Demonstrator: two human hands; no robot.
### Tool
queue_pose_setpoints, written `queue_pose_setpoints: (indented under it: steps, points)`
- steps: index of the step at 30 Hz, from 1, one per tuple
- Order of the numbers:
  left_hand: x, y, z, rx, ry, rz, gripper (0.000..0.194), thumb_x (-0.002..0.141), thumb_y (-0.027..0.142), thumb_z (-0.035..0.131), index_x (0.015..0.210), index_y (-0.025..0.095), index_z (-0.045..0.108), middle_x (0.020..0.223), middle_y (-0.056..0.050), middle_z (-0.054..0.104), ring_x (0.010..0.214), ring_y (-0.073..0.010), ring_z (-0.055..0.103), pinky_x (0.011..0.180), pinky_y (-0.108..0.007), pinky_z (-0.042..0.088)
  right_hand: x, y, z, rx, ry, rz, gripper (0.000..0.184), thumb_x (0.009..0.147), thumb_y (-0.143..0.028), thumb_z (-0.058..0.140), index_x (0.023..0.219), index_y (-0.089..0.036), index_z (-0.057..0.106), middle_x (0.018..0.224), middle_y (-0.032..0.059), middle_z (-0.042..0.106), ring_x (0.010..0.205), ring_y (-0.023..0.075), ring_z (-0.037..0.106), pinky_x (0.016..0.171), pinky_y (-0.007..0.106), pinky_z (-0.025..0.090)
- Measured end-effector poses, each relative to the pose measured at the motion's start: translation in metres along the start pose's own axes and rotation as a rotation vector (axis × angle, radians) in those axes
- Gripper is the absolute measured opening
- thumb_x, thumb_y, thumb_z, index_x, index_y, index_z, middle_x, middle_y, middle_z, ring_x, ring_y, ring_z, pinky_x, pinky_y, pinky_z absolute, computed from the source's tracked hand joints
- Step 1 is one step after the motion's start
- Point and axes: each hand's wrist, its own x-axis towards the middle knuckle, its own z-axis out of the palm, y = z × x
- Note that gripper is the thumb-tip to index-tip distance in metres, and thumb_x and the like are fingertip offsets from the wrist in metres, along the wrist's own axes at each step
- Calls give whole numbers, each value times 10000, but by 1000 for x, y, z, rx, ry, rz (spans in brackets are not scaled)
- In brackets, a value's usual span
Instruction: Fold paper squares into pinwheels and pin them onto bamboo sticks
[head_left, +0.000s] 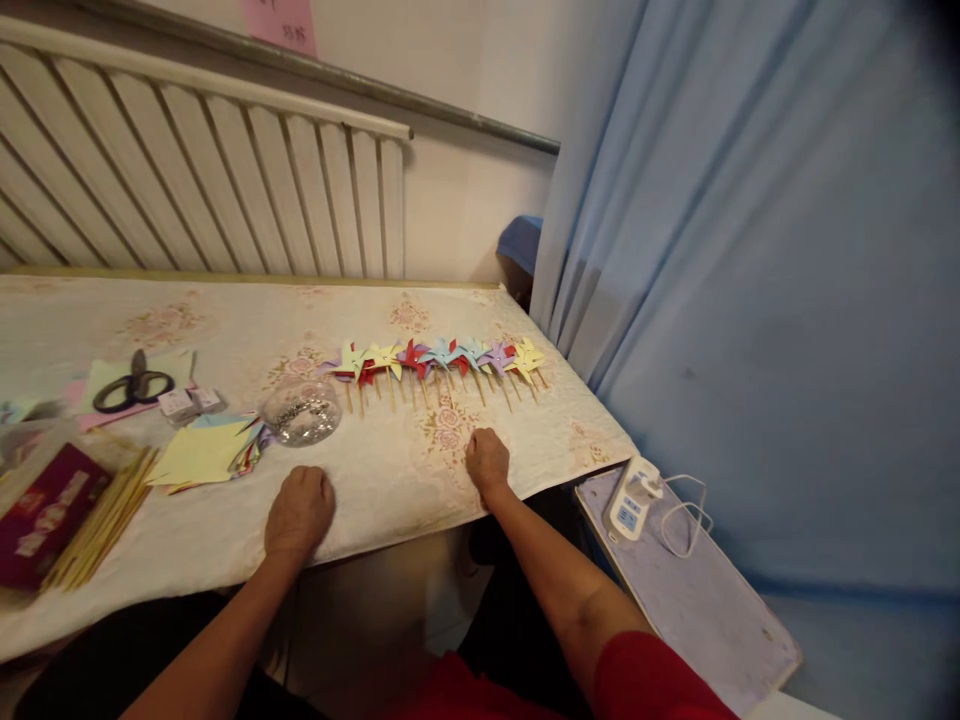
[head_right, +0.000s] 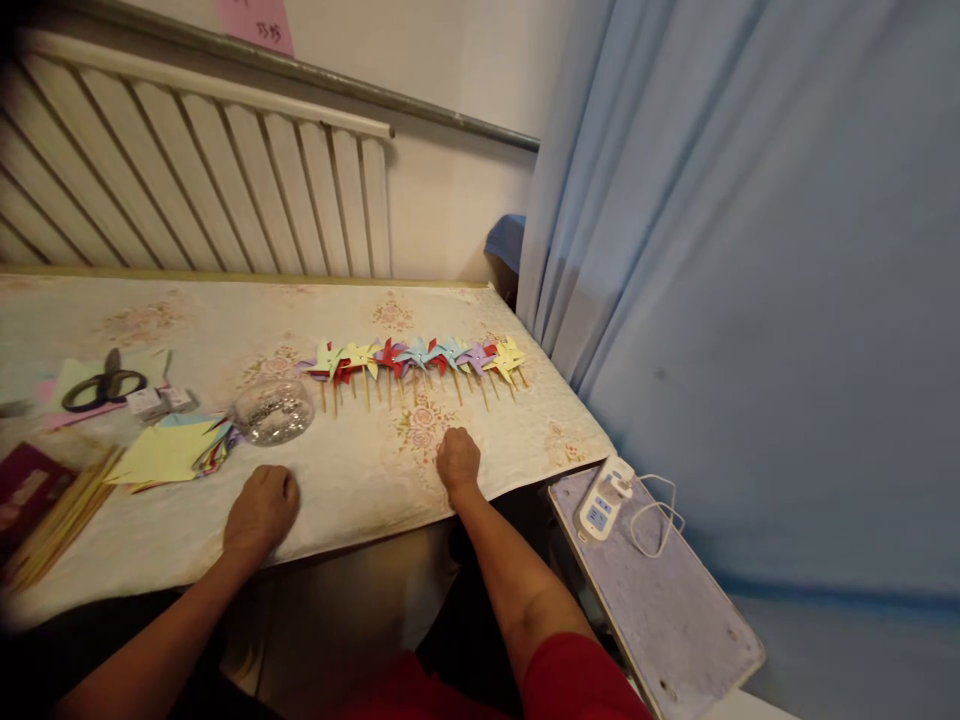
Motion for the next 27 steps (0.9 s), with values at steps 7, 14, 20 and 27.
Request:
queue_pose_setpoints:
  steps: [7, 14, 20, 27]
  points:
    - [-1, 3, -4, -1, -29, -25, 190, 924, 231, 397, 807, 207, 545, 898, -109, 573, 907, -254, 568, 809, -361, 450, -1, 2, 3, -8, 23, -7, 142, 951, -192, 496, 875, -185, 615, 904, 54, 624, 803, 167, 538, 688, 277, 336]
    - [-2, 4, -4, 8, -33, -25, 202, 927, 219, 381, 818, 197, 550, 913, -120, 589, 923, -263, 570, 831, -372, 453, -2, 3, 6, -14, 30, -9, 133, 951, -192, 504, 875, -182, 613, 906, 45, 623, 814, 161, 534, 690, 279, 321]
    - [-2, 6, -7, -9, -49, -31, 194, 922, 205, 386, 822, 199, 552, 910, -117, 589, 939, -260, 575, 850, -369, 451, -2, 4, 6, -6, 35, -19, 132, 954, -200, 510, 870, -178, 610, 903, 44, 624, 804, 158, 526, 689, 279, 311]
    - [-4, 6, -7, -55, -57, -44, 188, 917, 190, 398, 830, 200, 564, 929, -121, 582, 961, -263, 566, 872, -381, 444, -4, 4, 6, -1, 41, -19, 152, 959, -195, 498, 872, -168, 619, 905, 48, 617, 797, 155, 512, 680, 275, 295]
